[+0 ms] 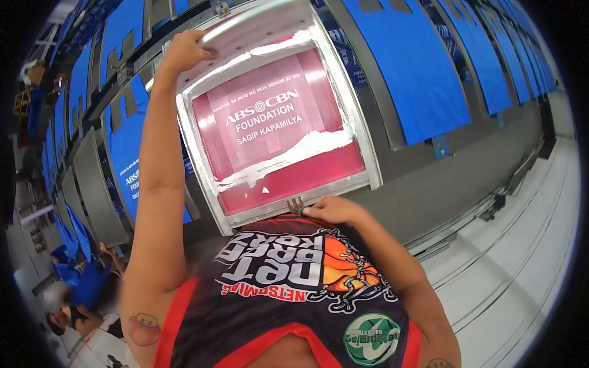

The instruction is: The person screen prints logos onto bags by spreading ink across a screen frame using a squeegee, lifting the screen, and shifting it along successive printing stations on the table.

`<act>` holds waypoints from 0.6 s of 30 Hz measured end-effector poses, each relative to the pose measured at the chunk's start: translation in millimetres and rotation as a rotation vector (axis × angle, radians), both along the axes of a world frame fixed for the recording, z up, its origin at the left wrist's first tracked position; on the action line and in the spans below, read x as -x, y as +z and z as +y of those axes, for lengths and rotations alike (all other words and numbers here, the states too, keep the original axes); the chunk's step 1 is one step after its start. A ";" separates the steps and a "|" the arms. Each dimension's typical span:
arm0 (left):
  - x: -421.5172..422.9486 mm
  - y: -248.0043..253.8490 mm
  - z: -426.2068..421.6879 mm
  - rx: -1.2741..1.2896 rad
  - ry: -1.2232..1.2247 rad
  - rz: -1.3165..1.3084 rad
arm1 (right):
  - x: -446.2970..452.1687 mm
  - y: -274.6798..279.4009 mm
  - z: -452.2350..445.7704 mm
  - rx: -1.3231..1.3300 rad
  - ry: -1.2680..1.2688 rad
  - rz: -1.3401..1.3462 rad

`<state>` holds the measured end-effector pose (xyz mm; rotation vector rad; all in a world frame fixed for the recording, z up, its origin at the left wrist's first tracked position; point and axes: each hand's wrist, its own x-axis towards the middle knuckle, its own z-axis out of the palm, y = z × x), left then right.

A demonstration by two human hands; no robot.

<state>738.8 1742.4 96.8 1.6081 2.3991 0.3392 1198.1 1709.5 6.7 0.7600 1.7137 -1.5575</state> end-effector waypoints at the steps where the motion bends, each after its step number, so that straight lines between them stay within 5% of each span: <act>1: -0.7 -2.1 4.0 0.016 -0.027 0.010 | -1.1 -11.3 -26.6 0.007 -0.114 0.227; 4: -19.0 -20.3 7.3 0.139 0.078 0.095 | -3.7 -30.0 -48.2 0.190 -0.310 0.020; 6: -24.8 -51.3 -0.9 0.113 0.101 0.125 | -13.4 -59.7 -65.2 -0.021 -0.426 0.107; 9: -34.2 -53.2 -0.1 0.105 0.096 0.163 | -11.0 -20.5 -62.6 -0.216 -0.430 0.117; 14: -25.7 -28.1 3.9 0.143 0.087 0.186 | -12.9 59.5 -53.6 0.011 -0.563 0.263; 18: -45.9 -45.0 -10.0 0.183 0.084 0.288 | -15.4 12.4 -64.7 -0.140 -0.509 0.280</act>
